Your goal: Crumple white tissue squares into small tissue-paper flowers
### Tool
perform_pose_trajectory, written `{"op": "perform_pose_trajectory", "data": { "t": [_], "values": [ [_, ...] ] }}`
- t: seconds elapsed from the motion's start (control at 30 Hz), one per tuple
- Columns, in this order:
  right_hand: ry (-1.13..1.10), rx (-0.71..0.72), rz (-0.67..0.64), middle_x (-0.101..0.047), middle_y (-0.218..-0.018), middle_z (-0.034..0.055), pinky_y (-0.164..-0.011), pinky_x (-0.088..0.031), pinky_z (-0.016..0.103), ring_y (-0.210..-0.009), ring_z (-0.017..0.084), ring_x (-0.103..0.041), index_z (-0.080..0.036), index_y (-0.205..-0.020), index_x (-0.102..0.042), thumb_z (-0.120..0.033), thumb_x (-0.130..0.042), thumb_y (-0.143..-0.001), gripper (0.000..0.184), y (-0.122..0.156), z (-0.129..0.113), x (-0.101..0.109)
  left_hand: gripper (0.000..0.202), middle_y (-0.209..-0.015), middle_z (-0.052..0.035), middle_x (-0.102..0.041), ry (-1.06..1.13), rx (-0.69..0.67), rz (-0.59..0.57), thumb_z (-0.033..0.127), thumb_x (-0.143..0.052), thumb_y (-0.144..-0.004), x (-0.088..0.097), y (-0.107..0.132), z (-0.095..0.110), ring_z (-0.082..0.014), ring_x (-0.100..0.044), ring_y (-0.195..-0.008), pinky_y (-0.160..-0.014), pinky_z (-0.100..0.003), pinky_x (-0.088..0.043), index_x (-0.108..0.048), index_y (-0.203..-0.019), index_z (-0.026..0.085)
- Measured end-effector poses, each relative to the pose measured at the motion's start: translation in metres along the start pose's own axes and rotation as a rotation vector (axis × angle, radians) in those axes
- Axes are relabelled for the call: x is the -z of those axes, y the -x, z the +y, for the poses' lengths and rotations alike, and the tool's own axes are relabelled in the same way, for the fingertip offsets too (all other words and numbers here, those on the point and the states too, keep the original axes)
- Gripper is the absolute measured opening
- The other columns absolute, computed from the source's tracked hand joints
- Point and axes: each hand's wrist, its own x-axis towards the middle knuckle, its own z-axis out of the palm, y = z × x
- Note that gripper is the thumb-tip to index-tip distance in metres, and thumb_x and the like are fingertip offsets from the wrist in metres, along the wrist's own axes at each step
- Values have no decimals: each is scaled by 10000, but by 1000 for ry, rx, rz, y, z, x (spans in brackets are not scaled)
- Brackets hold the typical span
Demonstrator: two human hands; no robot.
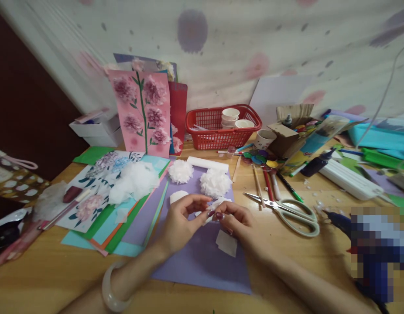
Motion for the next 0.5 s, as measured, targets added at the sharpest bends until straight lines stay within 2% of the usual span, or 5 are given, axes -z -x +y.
{"op": "perform_pose_trajectory", "data": {
  "t": [0.1,0.2,0.43,0.5],
  "values": [
    [-17,10,25,-440,-617,-56,-478,-227,218,-510,80,-307,-182,-830,-563,-363,-620,-791,193,0,-1,-1,202,-803,-49,-699,78,83,-5,216,-707,-690,1,-2,1,-152,-661,-750,-711,-260,-555,-661,-875,151],
    [-72,1,41,-421,-618,-69,-478,-227,210,-508,80,-313,-209,-956,-529,-416,-615,-820,262,-1,0,-1,218,-789,-41,-689,161,157,-24,234,-728,-680,2,-4,2,-136,-642,-718,-686,-246,-535,-644,-860,145],
    [-56,-41,-40,-375,-560,-87,-451,-204,199,-485,73,-279,-194,-1014,-514,-454,-582,-850,314,-4,1,0,335,-762,2,-623,341,204,-79,263,-780,-664,3,-6,0,-101,-593,-711,-663,-201,-491,-573,-903,154],
    [-59,-70,-71,-358,-537,-95,-430,-187,198,-459,66,-252,-188,-966,-514,-482,-587,-834,331,-5,0,-1,351,-777,3,-615,385,216,-112,279,-780,-676,3,-5,-2,-95,-583,-713,-656,-196,-484,-552,-913,156]
  ]
}}
